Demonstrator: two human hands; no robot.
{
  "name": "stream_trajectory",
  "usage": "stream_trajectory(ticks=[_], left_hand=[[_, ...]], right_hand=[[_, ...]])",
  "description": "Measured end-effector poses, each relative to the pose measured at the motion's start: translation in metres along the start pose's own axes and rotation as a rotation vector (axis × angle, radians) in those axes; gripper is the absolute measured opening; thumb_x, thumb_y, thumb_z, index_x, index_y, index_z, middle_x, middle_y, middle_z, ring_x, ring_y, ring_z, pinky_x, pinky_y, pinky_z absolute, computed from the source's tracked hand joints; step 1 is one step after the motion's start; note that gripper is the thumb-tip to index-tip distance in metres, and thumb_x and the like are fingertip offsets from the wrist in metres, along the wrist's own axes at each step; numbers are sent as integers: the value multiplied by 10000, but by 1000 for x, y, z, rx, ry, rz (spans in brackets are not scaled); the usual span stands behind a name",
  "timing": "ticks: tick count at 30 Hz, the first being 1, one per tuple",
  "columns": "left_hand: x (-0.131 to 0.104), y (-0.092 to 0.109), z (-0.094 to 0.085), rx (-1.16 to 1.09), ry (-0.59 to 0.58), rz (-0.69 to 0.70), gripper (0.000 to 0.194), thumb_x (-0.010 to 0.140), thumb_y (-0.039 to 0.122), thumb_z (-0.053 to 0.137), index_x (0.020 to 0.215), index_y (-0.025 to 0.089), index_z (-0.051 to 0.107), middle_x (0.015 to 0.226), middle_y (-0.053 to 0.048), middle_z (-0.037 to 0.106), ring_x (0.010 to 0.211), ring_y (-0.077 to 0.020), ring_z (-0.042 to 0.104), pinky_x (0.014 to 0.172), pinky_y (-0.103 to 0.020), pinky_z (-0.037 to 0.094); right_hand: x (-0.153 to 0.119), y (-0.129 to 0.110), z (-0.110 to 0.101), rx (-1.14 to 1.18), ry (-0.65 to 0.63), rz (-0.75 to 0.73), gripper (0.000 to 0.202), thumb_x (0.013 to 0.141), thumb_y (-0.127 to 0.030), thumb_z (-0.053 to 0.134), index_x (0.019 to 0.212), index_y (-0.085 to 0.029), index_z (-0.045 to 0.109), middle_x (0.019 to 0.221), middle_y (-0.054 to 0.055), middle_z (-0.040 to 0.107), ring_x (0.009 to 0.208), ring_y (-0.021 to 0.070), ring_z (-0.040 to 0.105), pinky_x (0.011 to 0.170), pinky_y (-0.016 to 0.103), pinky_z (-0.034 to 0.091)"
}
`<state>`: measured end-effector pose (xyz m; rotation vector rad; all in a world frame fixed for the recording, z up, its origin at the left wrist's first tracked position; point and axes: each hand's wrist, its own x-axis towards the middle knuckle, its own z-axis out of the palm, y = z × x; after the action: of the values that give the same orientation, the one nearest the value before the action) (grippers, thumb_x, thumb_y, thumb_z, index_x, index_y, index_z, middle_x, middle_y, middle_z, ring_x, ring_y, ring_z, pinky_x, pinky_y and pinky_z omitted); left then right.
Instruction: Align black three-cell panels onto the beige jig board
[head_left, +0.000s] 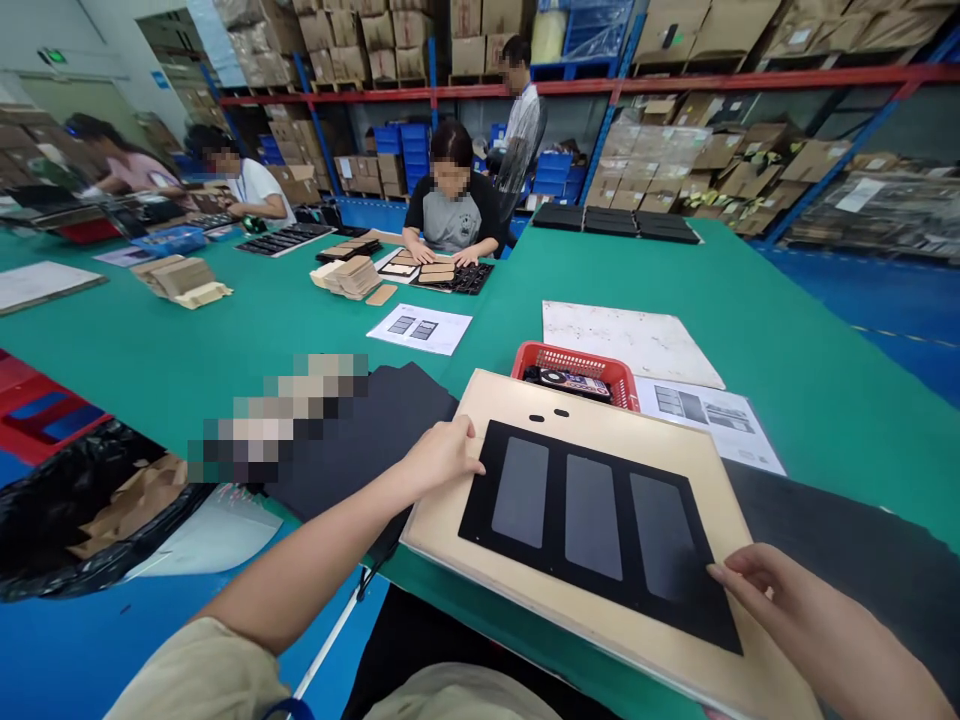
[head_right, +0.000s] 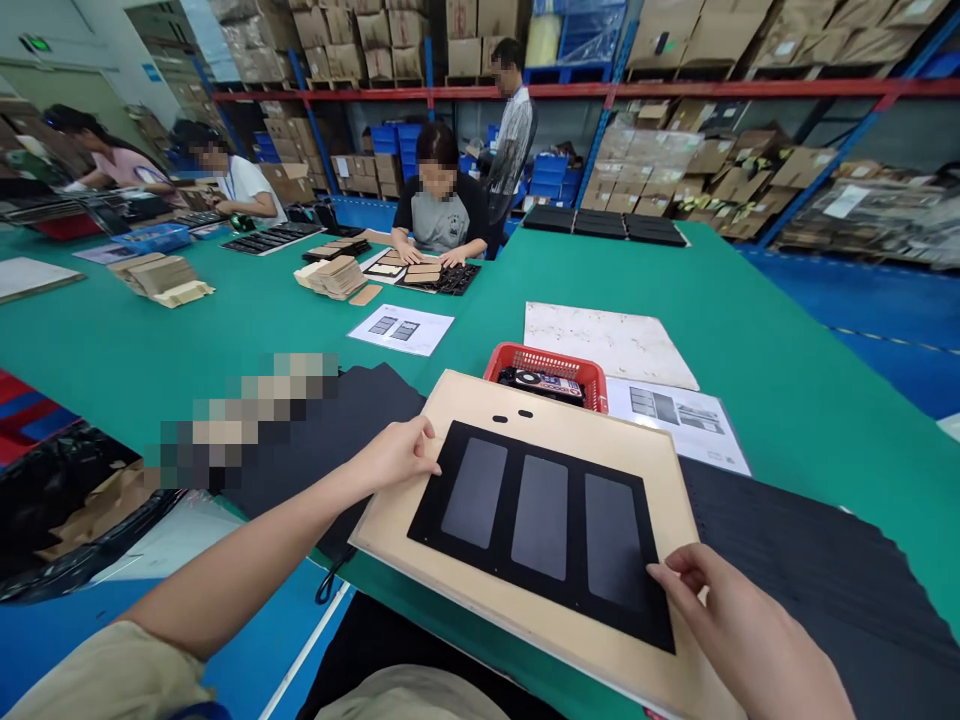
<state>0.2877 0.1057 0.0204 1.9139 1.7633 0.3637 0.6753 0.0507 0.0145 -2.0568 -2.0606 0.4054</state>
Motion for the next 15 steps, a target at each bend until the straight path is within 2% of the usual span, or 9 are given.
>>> stream_trajectory(ticks=[3, 7, 11, 15], left_hand=[[10, -13, 0, -11, 86, 45, 306, 768, 215, 643, 1057, 201, 544, 860, 0, 576, 832, -192, 588, 697, -267, 417], [21, -19, 2, -14, 95, 127, 167, 828, 240, 566, 989, 228, 610, 938, -18, 540, 917, -189, 564, 795, -279, 430], [24, -17, 3, 4, 48, 179, 111, 839, 192, 516, 842, 223, 622, 884, -17, 543, 933, -195, 548, 785, -275, 431], [23, -14, 0, 42, 30, 187, 124, 837, 159, 496, 806, 215, 601, 910, -25, 551, 931, -197, 539, 795, -289, 424]], right_hand=[[11, -27, -10, 52, -93, 5, 425, 764, -650, 381, 771, -260, 549, 713, 51, 643, 552, 223, 600, 460, 306, 442], [30, -75, -10, 144, -88, -173, 338, 806, -572, 428, 826, -259, 554, 760, 32, 646, 669, 221, 609, 559, 312, 448], [49, -128, 6, 234, -163, -382, 188, 876, -398, 443, 855, -242, 547, 814, 18, 643, 751, 204, 609, 647, 314, 450], [67, -167, 39, 253, -171, -560, 133, 896, -223, 456, 919, -193, 584, 919, 51, 630, 857, 196, 600, 762, 311, 458]])
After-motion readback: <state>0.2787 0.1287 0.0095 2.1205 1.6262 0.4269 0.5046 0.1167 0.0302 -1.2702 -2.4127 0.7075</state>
